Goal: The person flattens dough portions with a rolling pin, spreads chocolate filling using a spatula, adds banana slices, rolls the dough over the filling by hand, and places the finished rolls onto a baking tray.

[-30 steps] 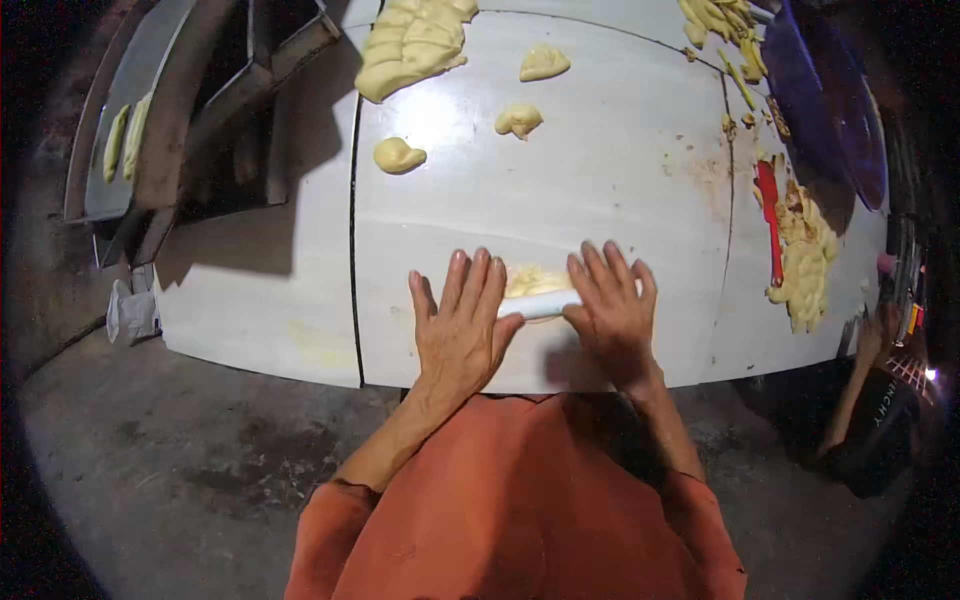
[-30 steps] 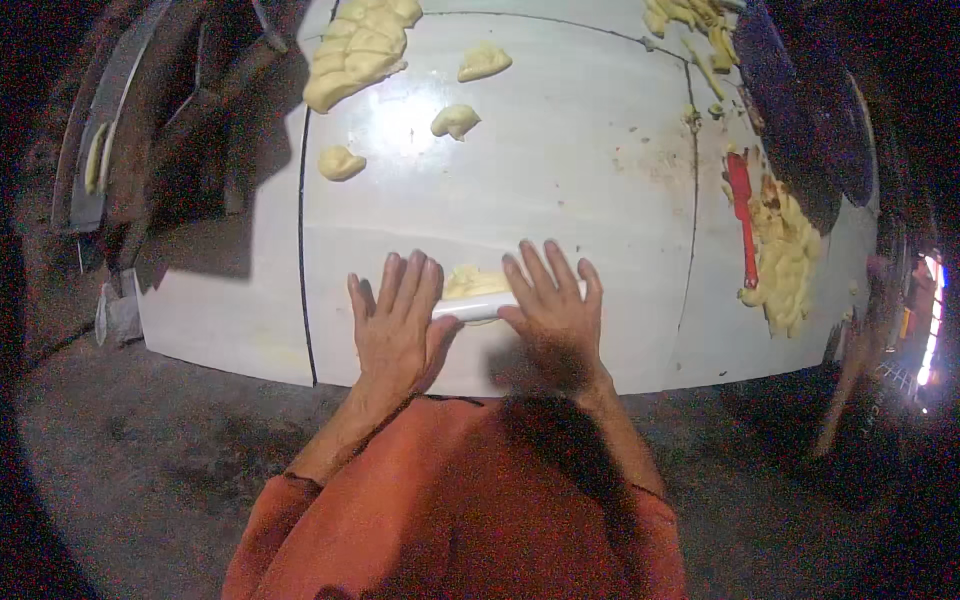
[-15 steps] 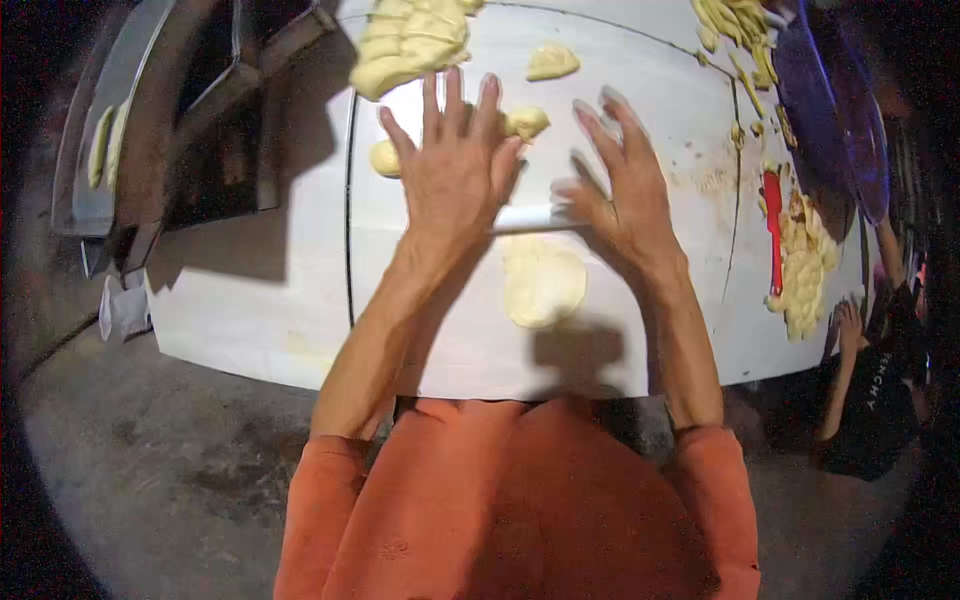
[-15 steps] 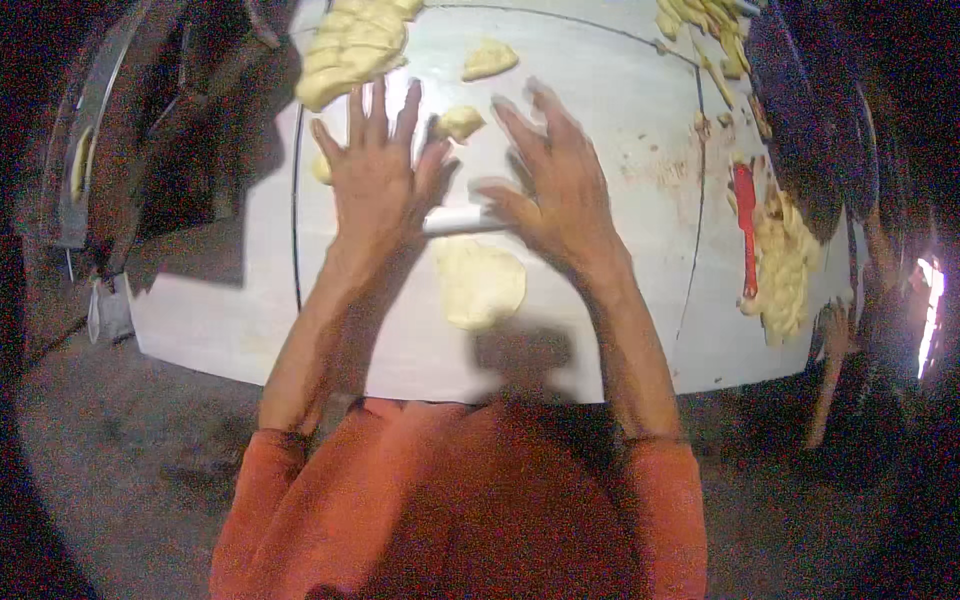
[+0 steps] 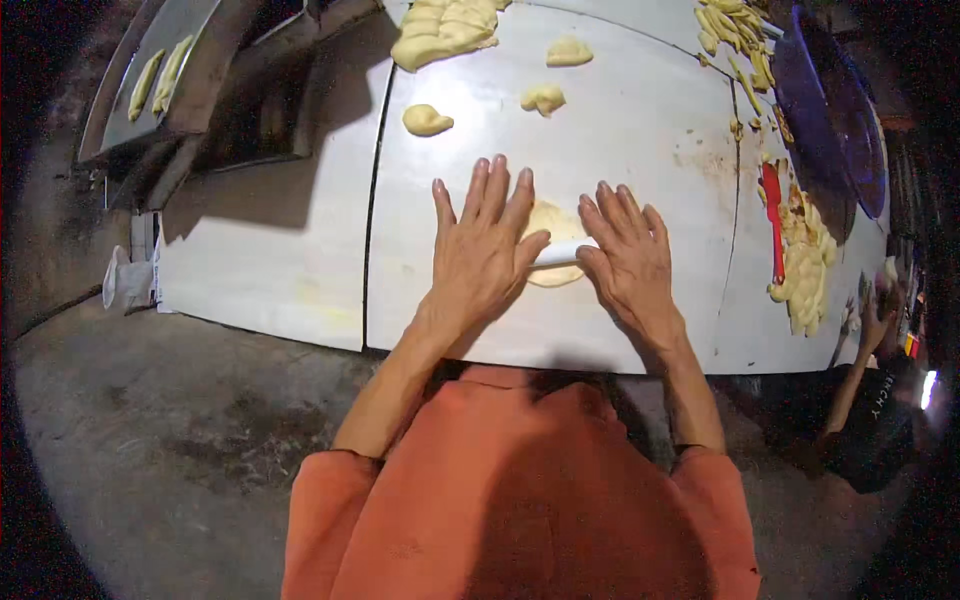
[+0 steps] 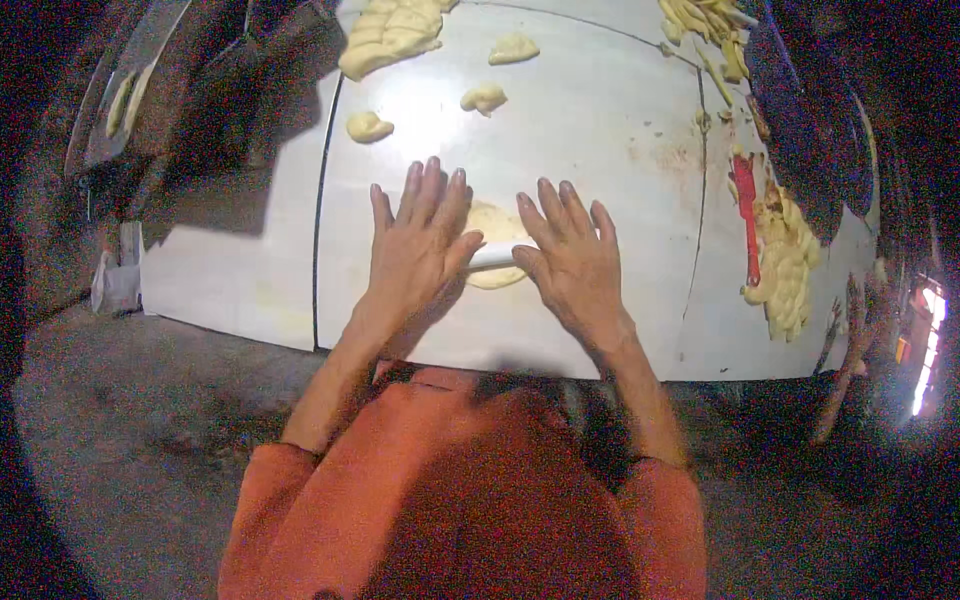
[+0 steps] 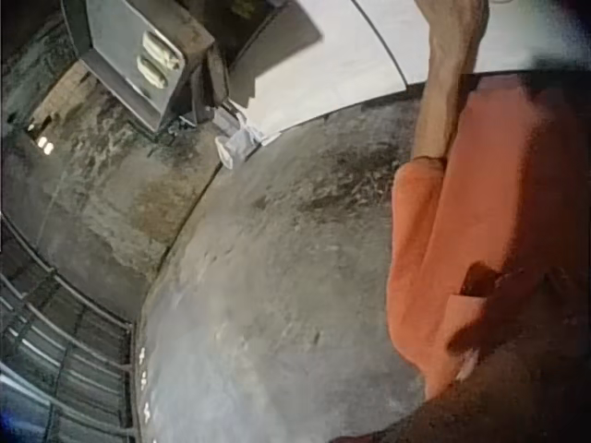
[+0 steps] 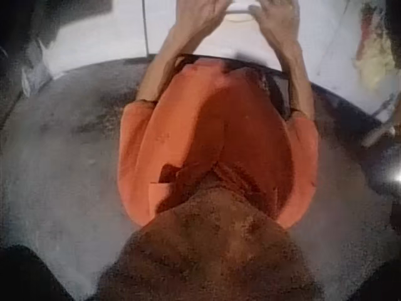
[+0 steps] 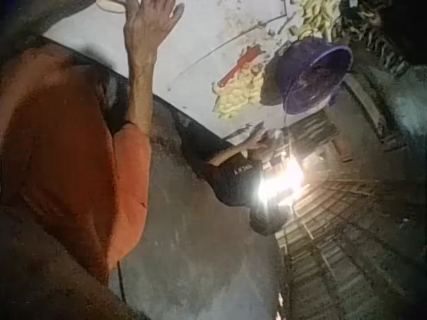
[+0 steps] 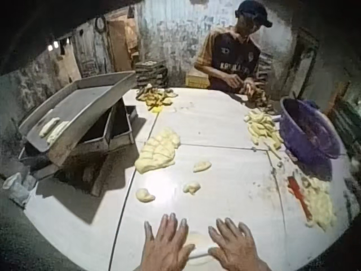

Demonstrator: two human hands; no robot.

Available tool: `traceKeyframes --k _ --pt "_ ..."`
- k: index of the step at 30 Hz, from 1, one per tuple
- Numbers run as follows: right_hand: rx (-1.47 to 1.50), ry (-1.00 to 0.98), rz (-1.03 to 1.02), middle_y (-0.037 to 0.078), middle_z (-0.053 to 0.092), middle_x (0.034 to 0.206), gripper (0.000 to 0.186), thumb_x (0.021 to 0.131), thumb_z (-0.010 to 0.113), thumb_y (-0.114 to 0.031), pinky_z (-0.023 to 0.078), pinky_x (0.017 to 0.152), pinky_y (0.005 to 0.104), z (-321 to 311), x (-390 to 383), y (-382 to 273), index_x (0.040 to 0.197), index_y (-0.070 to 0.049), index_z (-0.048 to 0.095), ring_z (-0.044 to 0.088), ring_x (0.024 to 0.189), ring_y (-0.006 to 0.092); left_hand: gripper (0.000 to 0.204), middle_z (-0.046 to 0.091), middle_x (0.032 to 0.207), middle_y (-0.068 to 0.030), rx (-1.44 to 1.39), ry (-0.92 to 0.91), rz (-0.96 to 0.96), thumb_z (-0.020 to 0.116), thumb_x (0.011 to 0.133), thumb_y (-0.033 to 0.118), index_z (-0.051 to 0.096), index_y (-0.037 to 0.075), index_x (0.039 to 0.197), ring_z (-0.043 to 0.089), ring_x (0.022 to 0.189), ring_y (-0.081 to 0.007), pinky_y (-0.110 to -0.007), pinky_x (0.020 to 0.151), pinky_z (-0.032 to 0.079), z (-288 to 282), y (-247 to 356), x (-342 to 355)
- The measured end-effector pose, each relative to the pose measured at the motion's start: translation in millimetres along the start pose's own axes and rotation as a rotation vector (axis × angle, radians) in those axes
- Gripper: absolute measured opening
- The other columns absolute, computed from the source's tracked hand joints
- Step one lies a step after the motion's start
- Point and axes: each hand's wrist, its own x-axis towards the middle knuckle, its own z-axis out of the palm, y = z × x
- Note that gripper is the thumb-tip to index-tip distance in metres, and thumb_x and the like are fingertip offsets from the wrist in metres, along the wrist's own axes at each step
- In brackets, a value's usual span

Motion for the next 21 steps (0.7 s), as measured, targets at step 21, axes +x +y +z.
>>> traceKeyframes --k 21 --pt "-0.049 0.032 0.158 0.013 0.03 0.166 0.062 0.101 0.057 -0.047 0.011 0.12 0.0684 18.3 -28.1 -2.1 0.155 -0.02 0.046 0.025 0.153 0.037 0.068 0.039 0.16 -0.0218 0.012 -0.024 -0.117 0.055 0.101 0.045 0.041 0.007 0.156 0.03 0.152 -0.0409 -0.075 0.117 0.009 1.4 19.4 -35.5"
